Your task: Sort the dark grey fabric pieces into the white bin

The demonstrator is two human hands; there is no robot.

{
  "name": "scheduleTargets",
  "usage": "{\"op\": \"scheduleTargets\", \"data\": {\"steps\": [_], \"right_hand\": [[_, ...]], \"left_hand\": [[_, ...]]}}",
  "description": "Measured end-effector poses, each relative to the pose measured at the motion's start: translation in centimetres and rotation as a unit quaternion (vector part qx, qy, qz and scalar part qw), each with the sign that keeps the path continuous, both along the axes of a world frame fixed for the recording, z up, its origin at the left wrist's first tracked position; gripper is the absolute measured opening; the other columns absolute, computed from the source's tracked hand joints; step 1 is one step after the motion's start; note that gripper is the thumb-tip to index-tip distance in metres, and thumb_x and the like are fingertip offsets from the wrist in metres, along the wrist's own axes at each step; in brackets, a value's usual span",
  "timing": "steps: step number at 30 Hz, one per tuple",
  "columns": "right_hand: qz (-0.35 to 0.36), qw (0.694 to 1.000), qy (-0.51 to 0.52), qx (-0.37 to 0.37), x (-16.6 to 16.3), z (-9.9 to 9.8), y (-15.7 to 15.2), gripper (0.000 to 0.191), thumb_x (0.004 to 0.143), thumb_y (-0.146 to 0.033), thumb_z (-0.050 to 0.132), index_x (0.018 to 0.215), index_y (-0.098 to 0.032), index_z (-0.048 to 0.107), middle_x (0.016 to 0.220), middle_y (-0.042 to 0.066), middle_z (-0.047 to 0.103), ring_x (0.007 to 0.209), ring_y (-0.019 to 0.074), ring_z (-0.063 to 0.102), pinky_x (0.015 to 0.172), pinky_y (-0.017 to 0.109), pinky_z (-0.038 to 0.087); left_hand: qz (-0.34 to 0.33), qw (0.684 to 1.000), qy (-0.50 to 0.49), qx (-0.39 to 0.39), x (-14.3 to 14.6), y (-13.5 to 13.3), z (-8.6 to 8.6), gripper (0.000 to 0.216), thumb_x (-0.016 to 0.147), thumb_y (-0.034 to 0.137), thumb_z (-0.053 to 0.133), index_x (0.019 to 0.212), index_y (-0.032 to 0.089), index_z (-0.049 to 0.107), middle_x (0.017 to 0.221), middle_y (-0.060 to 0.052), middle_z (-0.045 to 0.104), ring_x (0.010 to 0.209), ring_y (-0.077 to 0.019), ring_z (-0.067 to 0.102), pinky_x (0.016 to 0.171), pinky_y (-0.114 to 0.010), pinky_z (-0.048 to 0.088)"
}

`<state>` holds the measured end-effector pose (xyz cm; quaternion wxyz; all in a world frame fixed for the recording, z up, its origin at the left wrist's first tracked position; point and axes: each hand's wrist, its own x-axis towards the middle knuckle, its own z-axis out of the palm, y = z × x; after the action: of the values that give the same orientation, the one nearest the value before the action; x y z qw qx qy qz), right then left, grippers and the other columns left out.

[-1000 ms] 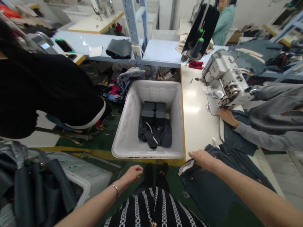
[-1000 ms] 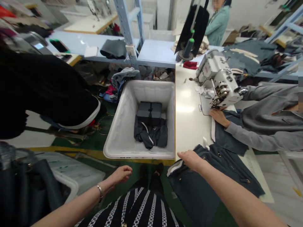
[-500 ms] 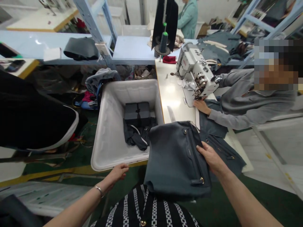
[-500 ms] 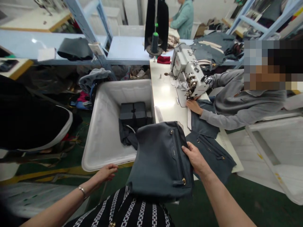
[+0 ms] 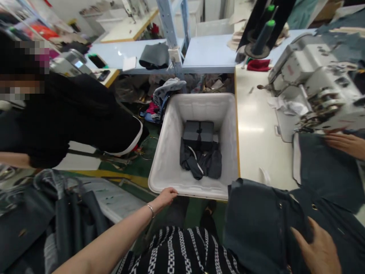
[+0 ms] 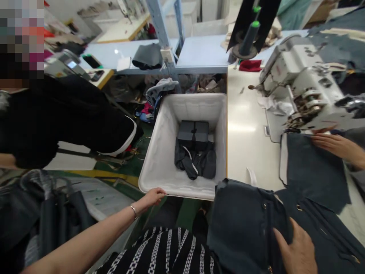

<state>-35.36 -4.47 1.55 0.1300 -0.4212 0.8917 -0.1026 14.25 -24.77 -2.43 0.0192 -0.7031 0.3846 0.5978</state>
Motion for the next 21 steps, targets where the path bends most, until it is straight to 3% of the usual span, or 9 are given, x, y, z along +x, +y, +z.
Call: {"op": "scheduleTargets", "data": {"steps": [2, 5, 8, 11, 14, 18, 21], "right_hand": [[0.011, 1.000, -0.005, -0.017, 2.6, 2.0, -2.3, 0.083, 0.073, -0.073, 0.036, 0.124, -0.009, 0.050, 0.116, 0.020, 0.058, 0.105, 0.0376, 0.057, 0.094, 0.052, 0.047], [0.019, 0.993, -0.109, -0.030, 9.3, 4.1, -7.6, 0.061, 0.075, -0.066, 0.044, 0.117, -0.023, 0.054, 0.116, 0.011, 0.062, 0.088, 0.0279, 0.064, 0.078, 0.044, 0.055], [0.119, 0.968, -0.220, -0.020, 17.4, 2.6, -13.9, 0.047, 0.077, -0.058, 0.050, 0.109, -0.026, 0.059, 0.113, 0.007, 0.066, 0.096, 0.0253, 0.064, 0.086, 0.042, 0.054], [0.199, 0.927, -0.312, 0.060, 24.4, -2.6, -20.2, 0.043, 0.081, -0.051, 0.047, 0.110, -0.022, 0.061, 0.115, 0.009, 0.064, 0.107, 0.0260, 0.059, 0.094, 0.044, 0.050], [0.237, 0.894, -0.351, 0.143, 28.2, -9.9, -25.6, 0.041, 0.078, -0.041, 0.048, 0.109, -0.018, 0.063, 0.114, 0.011, 0.065, 0.108, 0.0262, 0.059, 0.097, 0.044, 0.048], [0.220, 0.895, -0.334, 0.197, 29.1, -20.7, -31.4, 0.033, 0.071, -0.030, 0.055, 0.098, -0.016, 0.066, 0.107, 0.012, 0.068, 0.104, 0.0267, 0.063, 0.100, 0.044, 0.045], [0.176, 0.907, -0.316, 0.213, 28.0, -29.2, -34.4, 0.043, 0.069, -0.034, 0.060, 0.106, -0.012, 0.063, 0.110, 0.015, 0.066, 0.108, 0.0286, 0.061, 0.101, 0.044, 0.044]], "left_hand": [[0.007, 1.000, 0.007, -0.009, 0.8, -1.2, -0.7, 0.008, 0.087, 0.011, 0.050, 0.090, 0.010, 0.057, 0.066, 0.002, 0.046, 0.057, -0.0085, 0.044, 0.053, -0.020, 0.036], [0.012, 1.000, 0.013, -0.012, 2.0, -3.6, -2.5, 0.009, 0.087, 0.011, 0.051, 0.093, 0.010, 0.058, 0.067, 0.002, 0.047, 0.059, -0.0091, 0.045, 0.055, -0.021, 0.038], [0.011, 1.000, 0.021, -0.015, 3.1, -6.8, -5.0, 0.011, 0.088, 0.014, 0.052, 0.096, 0.010, 0.059, 0.074, -0.001, 0.052, 0.063, -0.0102, 0.048, 0.058, -0.023, 0.042], [-0.001, 0.999, 0.024, -0.039, 3.9, -11.0, -8.3, 0.011, 0.088, 0.016, 0.054, 0.095, 0.010, 0.061, 0.083, -0.003, 0.058, 0.077, -0.0139, 0.056, 0.073, -0.030, 0.048], [-0.004, 0.998, -0.006, -0.068, 4.4, -15.6, -12.2, 0.015, 0.085, 0.014, 0.059, 0.099, 0.009, 0.062, 0.100, -0.008, 0.062, 0.100, -0.0194, 0.057, 0.095, -0.040, 0.043], [0.026, 0.995, -0.049, -0.085, 4.2, -20.4, -18.1, 0.038, 0.084, 0.020, 0.063, 0.119, 0.007, 0.055, 0.123, -0.015, 0.056, 0.119, -0.0245, 0.051, 0.105, -0.044, 0.036], [0.066, 0.991, -0.070, -0.092, 3.3, -22.5, -23.6, 0.049, 0.085, 0.027, 0.064, 0.127, 0.007, 0.051, 0.130, -0.018, 0.052, 0.123, -0.0263, 0.048, 0.107, -0.044, 0.036]]}}
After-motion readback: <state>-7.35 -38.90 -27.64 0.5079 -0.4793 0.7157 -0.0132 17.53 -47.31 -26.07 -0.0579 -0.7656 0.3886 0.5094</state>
